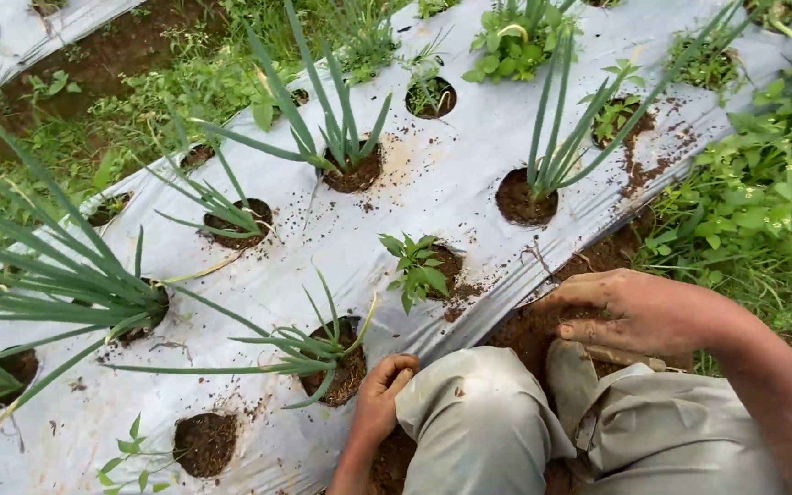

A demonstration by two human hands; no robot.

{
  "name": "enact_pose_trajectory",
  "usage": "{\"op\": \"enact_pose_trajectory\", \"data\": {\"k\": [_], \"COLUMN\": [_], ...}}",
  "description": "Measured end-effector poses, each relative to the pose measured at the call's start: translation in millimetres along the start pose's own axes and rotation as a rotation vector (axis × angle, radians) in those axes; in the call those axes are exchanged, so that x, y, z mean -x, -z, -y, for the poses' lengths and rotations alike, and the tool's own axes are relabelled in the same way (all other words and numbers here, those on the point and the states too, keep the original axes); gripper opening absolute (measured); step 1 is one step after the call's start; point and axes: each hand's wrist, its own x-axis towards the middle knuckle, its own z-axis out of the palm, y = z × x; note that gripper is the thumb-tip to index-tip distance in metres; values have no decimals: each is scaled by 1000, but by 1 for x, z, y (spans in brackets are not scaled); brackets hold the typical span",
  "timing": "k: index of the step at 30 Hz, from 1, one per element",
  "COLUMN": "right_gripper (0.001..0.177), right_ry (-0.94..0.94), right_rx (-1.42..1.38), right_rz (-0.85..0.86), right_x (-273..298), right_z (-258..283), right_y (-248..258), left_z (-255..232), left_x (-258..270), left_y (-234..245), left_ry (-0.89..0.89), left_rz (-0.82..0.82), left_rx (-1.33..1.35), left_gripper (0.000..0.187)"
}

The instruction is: The person kneels beside a raised garden bed covered with white plastic mulch and removes weeds by hand from around the base of various plants, including onions and leafy greens. The person pulls the weeds out of the soil and discards them to the side.

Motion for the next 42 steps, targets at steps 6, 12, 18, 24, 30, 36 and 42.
{"op": "enact_pose_trajectory", "data": {"k": [6, 12, 18, 24, 30, 36, 42], "right_gripper": [56, 59, 55, 56, 53, 49, 40], "right_ry": [-1, -71, -134, -81, -63, -49, -74], "right_rx": [-101, -123, -133, -28, -112, -170, -349], "right_rz": [-50, 58, 224, 179, 63, -103, -431], "right_x": [25, 4, -56, -134, -195, -258, -338], "right_z": [-7, 0, 16, 9, -20, -64, -104], "right_y": [5, 8, 19, 17, 17, 27, 39], "left_z": [-9, -57, -109, -105, -74, -10, -51], "left_x": [-38, -76, -157, -253, -307, -358, -346], "left_y": [-13, 9, 1, 8, 26, 33, 14], "left_ry": [-43, -303, -368, -275, -123, -404, -429], "left_rz": [6, -353, -414, -655, -701, -670, -702], "left_rx": [-110, 240, 183, -51, -542, -1007, -1138], "left_gripper": [17, 22, 16, 20, 28, 35, 50]}}
